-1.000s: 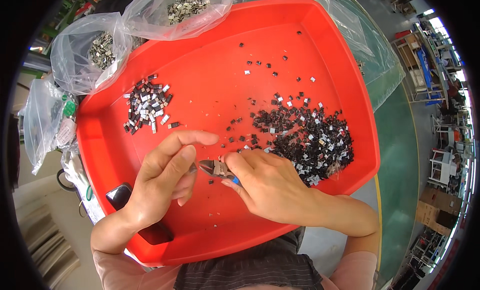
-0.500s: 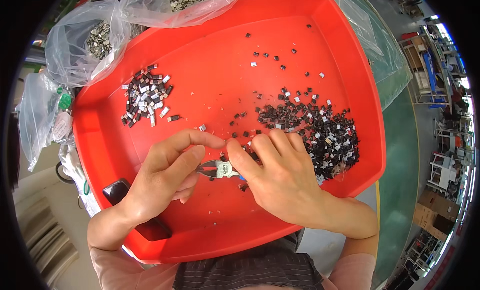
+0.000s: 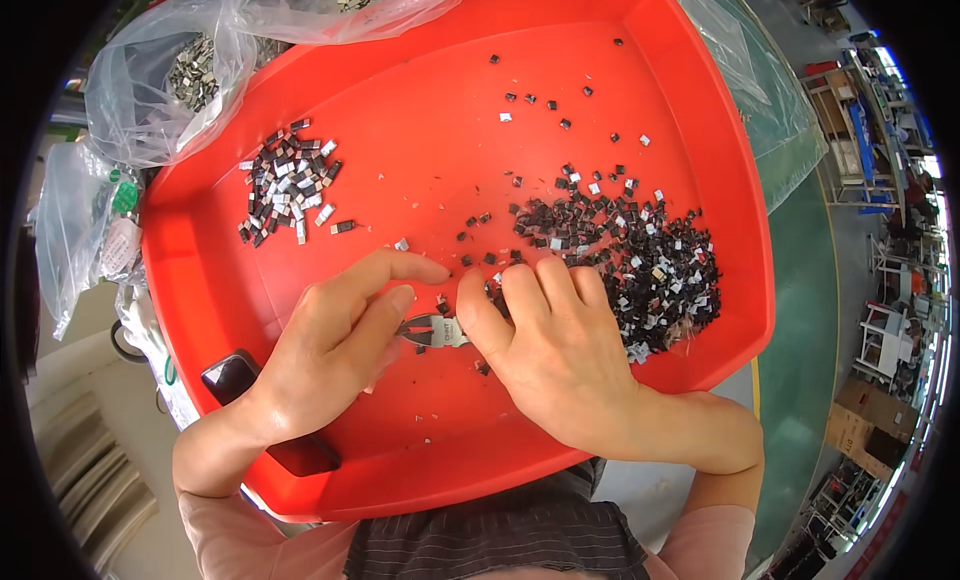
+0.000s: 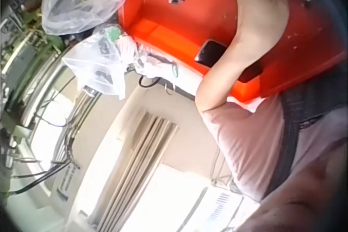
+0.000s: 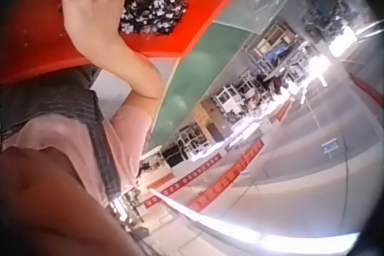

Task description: The person picks up small components, trims excess material off them using wire cutters over a tray, and sorts the trimmed parts into a pile.

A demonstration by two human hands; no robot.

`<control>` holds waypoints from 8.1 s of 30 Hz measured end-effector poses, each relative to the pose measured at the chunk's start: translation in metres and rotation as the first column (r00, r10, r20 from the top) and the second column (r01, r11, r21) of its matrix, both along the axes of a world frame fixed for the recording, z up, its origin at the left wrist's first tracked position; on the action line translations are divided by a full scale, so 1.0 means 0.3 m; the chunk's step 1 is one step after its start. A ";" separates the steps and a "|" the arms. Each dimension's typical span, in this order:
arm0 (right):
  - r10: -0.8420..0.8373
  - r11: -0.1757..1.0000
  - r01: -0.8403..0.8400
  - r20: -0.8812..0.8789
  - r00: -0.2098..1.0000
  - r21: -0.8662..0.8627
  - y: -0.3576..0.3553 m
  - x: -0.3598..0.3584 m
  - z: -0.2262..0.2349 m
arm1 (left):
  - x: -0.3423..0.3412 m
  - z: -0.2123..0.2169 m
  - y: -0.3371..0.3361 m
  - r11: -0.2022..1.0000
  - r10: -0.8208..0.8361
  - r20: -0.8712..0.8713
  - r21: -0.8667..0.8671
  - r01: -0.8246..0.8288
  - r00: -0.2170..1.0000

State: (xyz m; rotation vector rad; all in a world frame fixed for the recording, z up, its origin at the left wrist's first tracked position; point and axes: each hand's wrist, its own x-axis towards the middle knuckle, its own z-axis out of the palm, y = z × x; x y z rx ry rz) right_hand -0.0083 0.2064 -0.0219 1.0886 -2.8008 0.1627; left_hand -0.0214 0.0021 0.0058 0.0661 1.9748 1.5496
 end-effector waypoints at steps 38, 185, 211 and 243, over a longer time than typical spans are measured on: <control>0.029 0.883 0.121 0.311 0.950 -0.453 0.027 -0.031 0.056 | 0.033 -0.009 0.011 0.923 0.132 -0.284 0.384 -0.014 0.950; 0.515 0.745 0.399 0.841 0.166 -0.535 0.049 -0.025 0.086 | 0.000 -0.024 -0.025 0.980 -0.199 -0.861 -0.182 0.081 0.468; 0.414 0.839 0.307 0.893 0.177 -0.449 0.050 -0.059 0.105 | -0.002 -0.005 -0.028 0.984 -0.142 -0.467 0.029 0.176 0.873; 0.582 0.700 0.504 0.813 0.007 -0.505 0.045 -0.028 0.101 | -0.001 -0.020 -0.010 0.856 -0.480 -0.877 -0.457 -0.242 -0.039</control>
